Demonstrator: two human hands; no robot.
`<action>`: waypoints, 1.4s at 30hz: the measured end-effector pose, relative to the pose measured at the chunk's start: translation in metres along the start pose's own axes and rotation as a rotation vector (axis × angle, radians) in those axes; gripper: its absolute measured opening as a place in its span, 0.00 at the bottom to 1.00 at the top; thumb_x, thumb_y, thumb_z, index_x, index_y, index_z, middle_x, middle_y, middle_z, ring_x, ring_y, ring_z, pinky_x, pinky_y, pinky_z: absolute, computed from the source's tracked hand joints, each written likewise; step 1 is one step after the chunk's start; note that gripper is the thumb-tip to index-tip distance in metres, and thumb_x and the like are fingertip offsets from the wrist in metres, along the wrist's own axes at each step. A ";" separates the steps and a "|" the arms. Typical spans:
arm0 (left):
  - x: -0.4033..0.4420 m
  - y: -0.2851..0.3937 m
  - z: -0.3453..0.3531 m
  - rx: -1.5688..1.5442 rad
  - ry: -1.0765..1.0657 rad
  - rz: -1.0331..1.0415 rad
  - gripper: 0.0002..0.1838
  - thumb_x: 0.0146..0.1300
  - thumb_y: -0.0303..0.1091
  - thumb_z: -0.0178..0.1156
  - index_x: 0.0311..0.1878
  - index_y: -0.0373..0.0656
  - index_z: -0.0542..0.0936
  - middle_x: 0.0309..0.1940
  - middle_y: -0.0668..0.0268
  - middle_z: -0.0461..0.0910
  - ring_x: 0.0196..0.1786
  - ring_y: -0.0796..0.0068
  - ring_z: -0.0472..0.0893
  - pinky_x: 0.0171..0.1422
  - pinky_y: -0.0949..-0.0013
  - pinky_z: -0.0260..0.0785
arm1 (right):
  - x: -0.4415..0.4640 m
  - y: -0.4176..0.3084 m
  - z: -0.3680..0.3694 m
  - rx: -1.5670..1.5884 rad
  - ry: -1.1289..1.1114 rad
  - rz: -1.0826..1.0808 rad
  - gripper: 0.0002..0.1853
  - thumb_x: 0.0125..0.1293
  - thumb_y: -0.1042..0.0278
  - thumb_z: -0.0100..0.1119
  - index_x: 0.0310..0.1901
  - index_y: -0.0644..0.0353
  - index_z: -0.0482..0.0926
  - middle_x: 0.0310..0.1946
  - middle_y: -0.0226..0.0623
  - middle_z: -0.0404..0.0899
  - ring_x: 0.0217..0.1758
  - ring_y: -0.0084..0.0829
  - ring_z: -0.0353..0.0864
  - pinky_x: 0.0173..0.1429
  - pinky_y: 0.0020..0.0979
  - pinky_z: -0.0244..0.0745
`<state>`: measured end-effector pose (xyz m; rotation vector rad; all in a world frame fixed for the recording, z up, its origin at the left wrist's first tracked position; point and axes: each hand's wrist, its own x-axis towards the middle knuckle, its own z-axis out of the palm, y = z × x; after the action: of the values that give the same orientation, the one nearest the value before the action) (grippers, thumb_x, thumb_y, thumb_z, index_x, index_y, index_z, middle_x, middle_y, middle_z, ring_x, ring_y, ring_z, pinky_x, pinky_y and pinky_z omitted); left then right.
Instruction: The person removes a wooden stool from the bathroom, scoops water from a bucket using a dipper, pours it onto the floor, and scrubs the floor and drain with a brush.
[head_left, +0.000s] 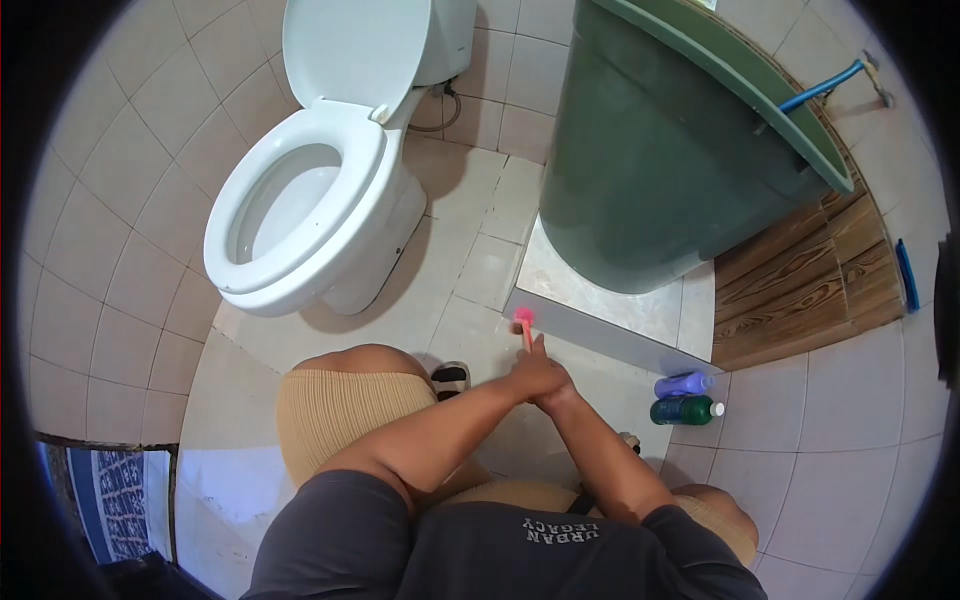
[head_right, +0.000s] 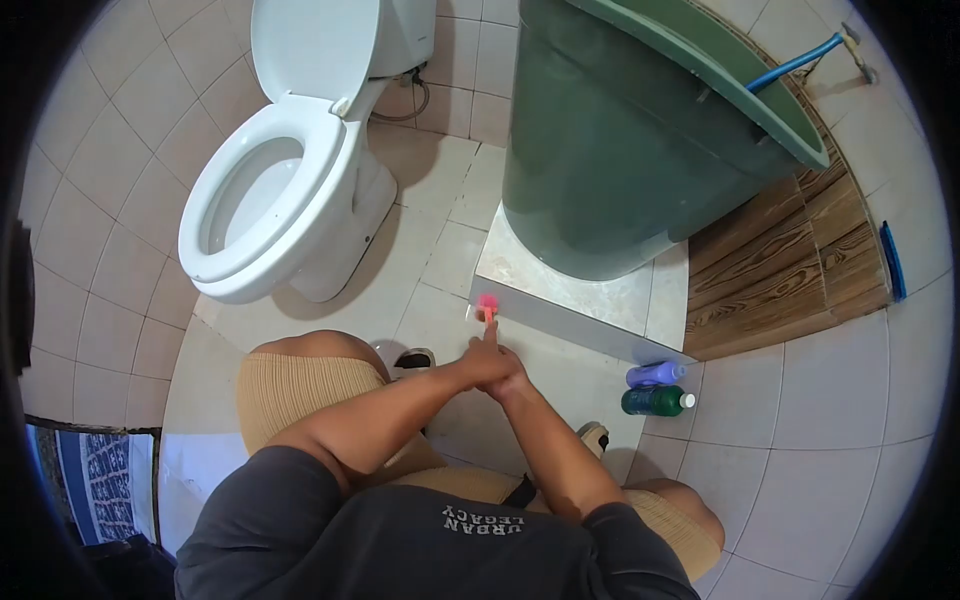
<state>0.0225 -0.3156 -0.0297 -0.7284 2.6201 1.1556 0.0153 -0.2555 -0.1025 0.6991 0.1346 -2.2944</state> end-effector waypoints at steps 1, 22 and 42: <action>-0.015 0.008 0.016 0.035 0.151 -0.017 0.19 0.51 0.36 0.52 0.44 0.40 0.61 0.32 0.49 0.69 0.35 0.56 0.71 0.45 0.59 0.66 | -0.016 -0.001 0.009 0.137 -0.044 0.062 0.15 0.64 0.62 0.33 0.43 0.61 0.68 0.35 0.39 0.72 0.35 0.36 0.74 0.33 0.37 0.72; 0.000 -0.006 -0.035 -0.099 -0.523 0.143 0.30 0.42 0.42 0.57 0.50 0.38 0.67 0.47 0.45 0.62 0.45 0.50 0.71 0.52 0.62 0.65 | -0.020 0.010 0.019 -0.077 -0.182 0.023 0.10 0.65 0.66 0.35 0.36 0.57 0.68 0.34 0.39 0.71 0.36 0.34 0.74 0.38 0.36 0.72; -0.052 0.026 -0.042 -0.124 -0.638 0.381 0.33 0.40 0.44 0.61 0.50 0.37 0.66 0.43 0.47 0.63 0.42 0.58 0.71 0.50 0.67 0.66 | -0.081 -0.009 -0.004 0.170 -0.262 -0.002 0.10 0.63 0.65 0.35 0.40 0.55 0.67 0.38 0.34 0.68 0.43 0.32 0.70 0.49 0.32 0.66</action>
<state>0.0551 -0.3130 0.0337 0.1391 2.1886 1.3690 0.0590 -0.1982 -0.0642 0.4749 -0.1833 -2.3948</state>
